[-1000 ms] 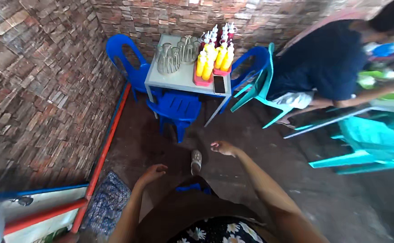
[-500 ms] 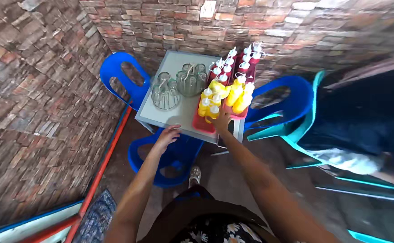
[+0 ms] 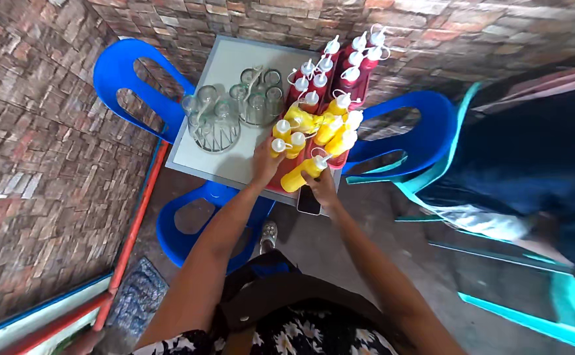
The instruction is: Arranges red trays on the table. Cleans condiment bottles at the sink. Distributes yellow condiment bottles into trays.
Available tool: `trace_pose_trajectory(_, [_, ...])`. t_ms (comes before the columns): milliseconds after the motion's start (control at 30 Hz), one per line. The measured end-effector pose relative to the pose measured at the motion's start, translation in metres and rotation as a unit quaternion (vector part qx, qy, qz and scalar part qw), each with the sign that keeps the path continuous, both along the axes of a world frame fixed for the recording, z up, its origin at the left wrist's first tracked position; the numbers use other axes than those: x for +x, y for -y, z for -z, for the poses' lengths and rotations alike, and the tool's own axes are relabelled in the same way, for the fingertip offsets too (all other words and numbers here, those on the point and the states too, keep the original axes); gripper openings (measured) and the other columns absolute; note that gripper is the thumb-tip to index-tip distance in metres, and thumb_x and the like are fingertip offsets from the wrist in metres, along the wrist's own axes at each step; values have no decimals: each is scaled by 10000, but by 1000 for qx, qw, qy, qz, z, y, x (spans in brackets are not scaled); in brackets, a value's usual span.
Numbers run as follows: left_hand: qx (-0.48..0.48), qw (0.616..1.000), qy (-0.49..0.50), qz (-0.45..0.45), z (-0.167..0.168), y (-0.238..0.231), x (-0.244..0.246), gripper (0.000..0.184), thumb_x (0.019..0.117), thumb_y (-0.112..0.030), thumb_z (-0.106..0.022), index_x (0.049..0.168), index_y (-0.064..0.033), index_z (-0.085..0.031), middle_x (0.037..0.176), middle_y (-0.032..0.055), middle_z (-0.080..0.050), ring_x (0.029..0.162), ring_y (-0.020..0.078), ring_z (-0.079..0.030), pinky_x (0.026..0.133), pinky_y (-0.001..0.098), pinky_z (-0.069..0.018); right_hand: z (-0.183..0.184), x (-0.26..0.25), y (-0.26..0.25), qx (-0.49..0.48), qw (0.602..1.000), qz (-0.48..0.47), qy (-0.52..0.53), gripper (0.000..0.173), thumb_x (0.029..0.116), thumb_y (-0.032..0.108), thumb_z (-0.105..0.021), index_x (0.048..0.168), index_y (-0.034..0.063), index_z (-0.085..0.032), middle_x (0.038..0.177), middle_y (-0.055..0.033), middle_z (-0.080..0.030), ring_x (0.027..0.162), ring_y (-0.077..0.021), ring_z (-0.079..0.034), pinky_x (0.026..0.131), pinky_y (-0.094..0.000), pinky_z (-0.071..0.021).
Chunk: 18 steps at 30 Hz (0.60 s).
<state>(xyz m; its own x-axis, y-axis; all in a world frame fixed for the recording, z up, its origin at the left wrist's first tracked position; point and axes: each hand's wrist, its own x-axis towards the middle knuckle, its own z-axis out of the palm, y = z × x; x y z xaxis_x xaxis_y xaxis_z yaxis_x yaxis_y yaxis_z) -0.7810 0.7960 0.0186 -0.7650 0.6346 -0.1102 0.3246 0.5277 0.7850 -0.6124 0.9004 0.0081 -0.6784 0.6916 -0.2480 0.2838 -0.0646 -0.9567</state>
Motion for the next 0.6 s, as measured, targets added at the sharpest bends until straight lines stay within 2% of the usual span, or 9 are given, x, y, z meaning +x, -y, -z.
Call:
trace_pose_trajectory(100, [94, 996, 4, -11, -9, 27, 3, 578, 940, -260, -762, 1436, -77, -531, 1315, 226, -641, 1188, 400, -639, 971, 586, -537, -2, -4, 3, 2, 1000, 1, 4, 681, 908, 144, -761, 1449, -60, -400, 1301, -235, -604, 1177, -234, -637, 995, -373, -547])
trace_pose_trajectory(167, [163, 986, 24, -35, -26, 50, 7, 595, 945, -187, -755, 1469, -91, -491, 1376, 212, -604, 1196, 369, -640, 946, 546, -564, -5, -10, 10, 15, 1000, -6, 18, 703, 896, 139, -778, 1460, -47, -401, 1311, -239, -605, 1194, -249, -632, 1003, -390, -542])
trace_pose_trajectory(300, [277, 950, 35, -138, -58, 107, 4, 578, 923, -141, -770, 1436, -49, -519, 1419, 171, -573, 1239, 282, -617, 958, 460, -575, -21, -29, 39, 110, 993, -42, 28, 758, 860, 219, -814, 1453, -55, -430, 1332, -275, -589, 1214, -312, -619, 1014, -442, -536])
trace_pose_trajectory(400, [323, 924, 0, -204, -78, 181, 3, 535, 899, -133, -783, 1369, -10, -560, 1373, 158, -597, 1205, 225, -628, 956, 400, -574, -42, -55, 81, 182, 975, -120, -35, 767, 854, 304, -795, 1423, -89, -463, 1321, -311, -575, 1209, -364, -597, 1000, -479, -523])
trace_pose_trajectory(500, [321, 901, -52, -287, -95, 275, 17, 515, 888, -150, -786, 1318, 46, -580, 1260, 187, -635, 1090, 203, -663, 926, 382, -576, -77, -83, 148, 155, 956, -229, -98, 762, 883, 284, -752, 1452, -82, -402, 1273, -263, -595, 1128, -256, -640, 947, -399, -559])
trace_pose_trajectory(600, [346, 859, -80, -368, -112, 383, 51, 486, 891, -177, -750, 1283, 54, -581, 1193, 140, -666, 1010, 137, -680, 883, 345, -589, -106, -105, 241, 90, 925, -341, -138, 783, 885, 274, -724, 1478, -77, -352, 1267, -218, -610, 1113, -180, -652, 949, -339, -562])
